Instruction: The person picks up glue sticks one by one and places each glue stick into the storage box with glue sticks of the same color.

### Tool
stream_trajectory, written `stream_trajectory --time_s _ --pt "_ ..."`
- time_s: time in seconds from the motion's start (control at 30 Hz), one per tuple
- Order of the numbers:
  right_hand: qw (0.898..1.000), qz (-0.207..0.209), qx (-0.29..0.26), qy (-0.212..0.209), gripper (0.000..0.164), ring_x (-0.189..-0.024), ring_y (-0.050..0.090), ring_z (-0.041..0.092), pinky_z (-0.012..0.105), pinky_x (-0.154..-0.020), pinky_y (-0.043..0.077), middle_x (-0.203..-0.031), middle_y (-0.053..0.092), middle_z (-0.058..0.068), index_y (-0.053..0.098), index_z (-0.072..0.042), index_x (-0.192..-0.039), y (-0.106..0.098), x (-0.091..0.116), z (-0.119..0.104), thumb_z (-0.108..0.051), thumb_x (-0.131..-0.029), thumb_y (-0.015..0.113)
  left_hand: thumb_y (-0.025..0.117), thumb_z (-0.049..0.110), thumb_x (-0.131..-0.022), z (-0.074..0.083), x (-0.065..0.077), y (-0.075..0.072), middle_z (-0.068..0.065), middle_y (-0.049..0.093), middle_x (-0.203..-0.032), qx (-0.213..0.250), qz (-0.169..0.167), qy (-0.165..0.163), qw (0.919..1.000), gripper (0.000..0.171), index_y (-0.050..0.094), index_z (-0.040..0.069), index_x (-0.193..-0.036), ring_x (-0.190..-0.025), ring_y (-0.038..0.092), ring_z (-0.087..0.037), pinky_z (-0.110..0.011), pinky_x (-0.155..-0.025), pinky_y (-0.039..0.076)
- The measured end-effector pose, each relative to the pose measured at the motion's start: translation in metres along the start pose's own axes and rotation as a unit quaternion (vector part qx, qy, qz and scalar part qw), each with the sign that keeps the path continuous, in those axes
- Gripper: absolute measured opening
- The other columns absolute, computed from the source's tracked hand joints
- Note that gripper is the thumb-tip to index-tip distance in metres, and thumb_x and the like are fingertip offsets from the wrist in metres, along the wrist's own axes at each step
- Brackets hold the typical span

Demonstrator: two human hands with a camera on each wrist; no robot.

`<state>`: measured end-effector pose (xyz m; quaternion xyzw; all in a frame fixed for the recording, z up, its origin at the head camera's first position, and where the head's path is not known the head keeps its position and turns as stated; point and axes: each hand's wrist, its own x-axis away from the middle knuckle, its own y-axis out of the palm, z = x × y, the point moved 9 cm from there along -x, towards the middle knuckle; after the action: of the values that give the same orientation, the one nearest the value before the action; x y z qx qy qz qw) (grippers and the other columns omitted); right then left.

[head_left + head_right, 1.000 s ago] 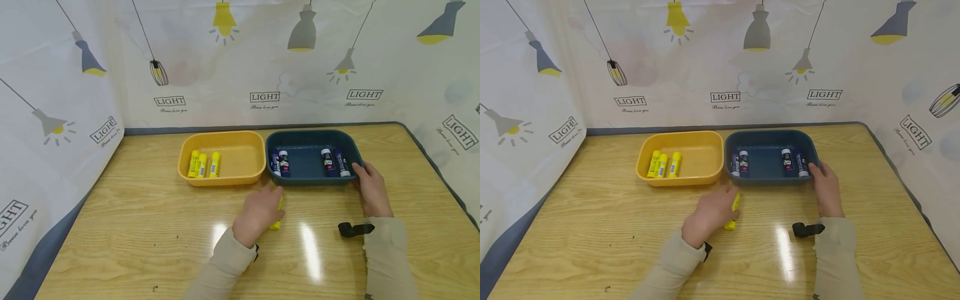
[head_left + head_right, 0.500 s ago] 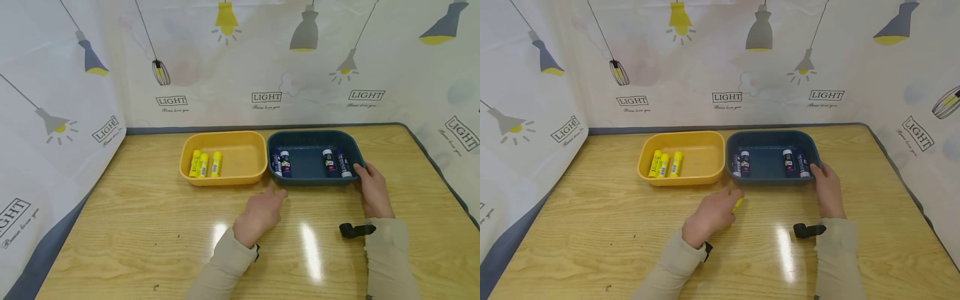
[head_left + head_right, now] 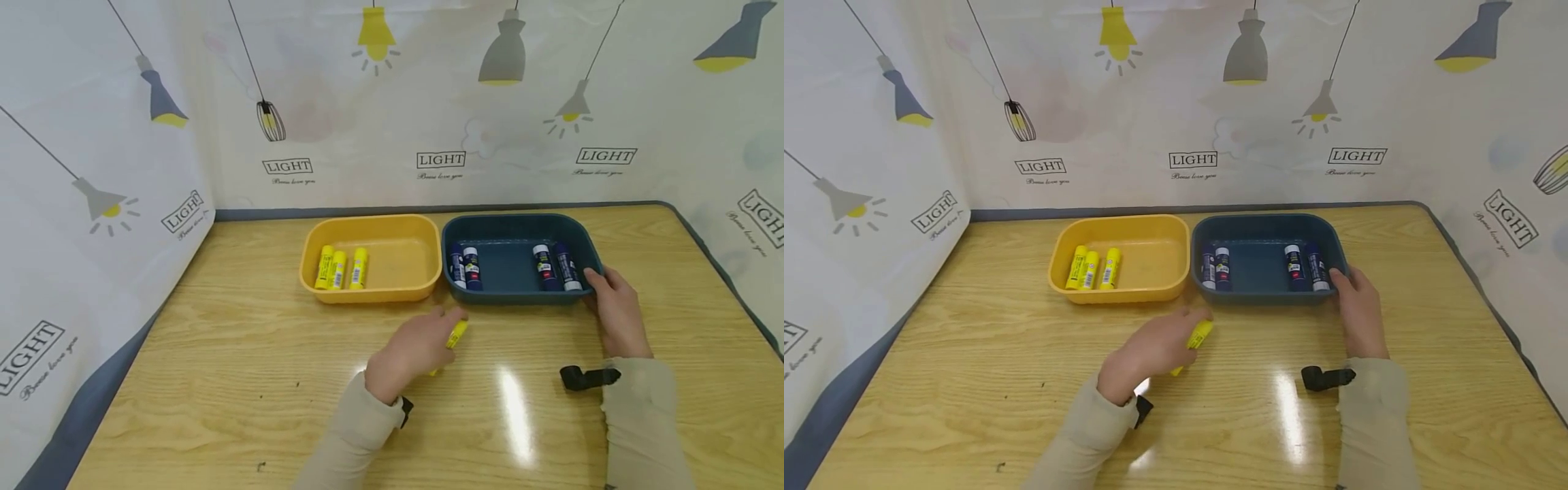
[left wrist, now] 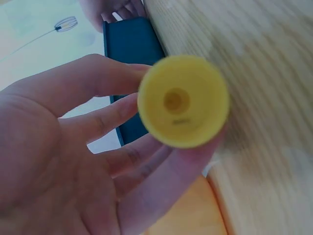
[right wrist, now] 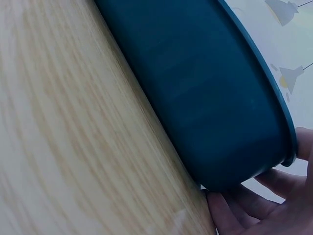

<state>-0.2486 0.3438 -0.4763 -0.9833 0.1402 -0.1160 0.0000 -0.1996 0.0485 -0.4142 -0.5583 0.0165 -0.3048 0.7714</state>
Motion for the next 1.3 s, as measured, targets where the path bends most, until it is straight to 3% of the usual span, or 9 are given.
stream_trajectory --time_s 0.13,0.37,0.57,0.7,0.83,0.97,1.13,1.3 --pt "1.000 0.000 0.005 0.004 0.069 -0.113 0.043 0.009 0.014 -0.085 0.040 -0.138 0.032 0.010 0.032 -0.017 -0.139 0.002 0.003 -0.003 -0.050 -0.083 0.053 0.067 0.026 -0.079 -0.003 0.005 -0.007 -0.001 0.049 -0.115 0.005 0.002 0.008 1.0000 0.058 0.039 0.029 -0.130 -0.083 0.049 -0.014 -0.030 -0.072 0.046" --pt "1.000 -0.002 0.014 0.010 0.069 -0.117 0.041 0.012 0.024 -0.096 0.034 -0.139 0.029 0.013 0.029 -0.014 -0.140 0.008 0.015 -0.015 -0.050 -0.085 0.050 0.067 0.021 -0.080 -0.015 0.011 -0.031 -0.001 0.047 -0.114 0.005 0.026 0.008 0.9996 0.056 0.040 0.025 -0.129 -0.081 0.050 -0.015 -0.029 -0.069 0.046" --pt "1.000 0.002 0.006 0.004 0.069 -0.114 0.043 0.010 0.015 -0.086 0.039 -0.137 0.032 0.012 0.033 -0.017 -0.139 0.001 0.000 0.000 -0.051 -0.082 0.053 0.066 0.022 -0.080 -0.027 0.016 -0.057 -0.001 0.048 -0.107 -0.003 0.021 -0.006 0.9998 0.057 0.038 0.025 -0.130 -0.078 0.050 -0.014 -0.026 -0.066 0.045" --pt "1.000 0.002 -0.007 0.006 0.070 -0.117 0.041 0.013 0.018 -0.091 0.037 -0.138 0.031 0.010 0.034 -0.019 -0.138 -0.003 -0.007 0.008 -0.052 -0.081 0.054 0.066 0.020 -0.081 -0.035 0.014 -0.079 -0.004 0.049 -0.114 -0.005 0.025 -0.012 0.9996 0.059 0.037 0.023 -0.131 -0.080 0.051 -0.015 -0.027 -0.068 0.045" --pt "1.000 0.003 -0.007 0.011 0.071 -0.118 0.040 0.013 0.021 -0.094 0.034 -0.140 0.030 0.009 0.033 -0.019 -0.139 -0.004 -0.007 0.009 -0.053 -0.080 0.054 0.065 0.021 -0.082 -0.044 0.004 -0.100 -0.005 0.047 -0.120 -0.008 0.035 -0.022 0.9991 0.058 0.035 0.021 -0.132 -0.083 0.051 -0.016 -0.028 -0.071 0.045" --pt "1.000 0.003 -0.001 0.012 0.070 -0.116 0.042 0.011 0.017 -0.090 0.037 -0.139 0.030 0.010 0.032 -0.018 -0.139 -0.002 -0.001 0.002 -0.053 -0.081 0.053 0.063 0.021 -0.083 -0.054 -0.013 -0.112 -0.003 0.050 -0.118 0.008 0.028 -0.047 0.9985 0.058 0.033 0.020 -0.132 -0.084 0.051 -0.016 -0.029 -0.076 0.044" --pt "1.000 -0.002 0.007 0.008 0.070 -0.116 0.041 0.011 0.022 -0.095 0.035 -0.140 0.028 0.013 0.028 -0.014 -0.141 0.005 0.013 -0.016 -0.049 -0.085 0.050 0.061 0.017 -0.085 -0.064 -0.037 -0.115 -0.005 0.052 -0.101 0.069 -0.010 -0.088 0.9937 0.057 0.029 0.018 -0.132 -0.073 0.054 -0.021 -0.030 -0.062 0.048" --pt "1.000 -0.004 -0.006 0.015 0.067 -0.116 0.041 0.013 0.027 -0.098 0.032 -0.140 0.027 0.015 0.026 -0.011 -0.141 0.010 0.021 -0.021 -0.044 -0.087 0.049 0.059 0.013 -0.086 -0.081 -0.050 -0.111 -0.006 0.050 -0.105 0.128 -0.041 -0.149 0.9797 0.055 0.028 0.017 -0.131 -0.081 0.056 -0.023 -0.033 -0.067 0.051"
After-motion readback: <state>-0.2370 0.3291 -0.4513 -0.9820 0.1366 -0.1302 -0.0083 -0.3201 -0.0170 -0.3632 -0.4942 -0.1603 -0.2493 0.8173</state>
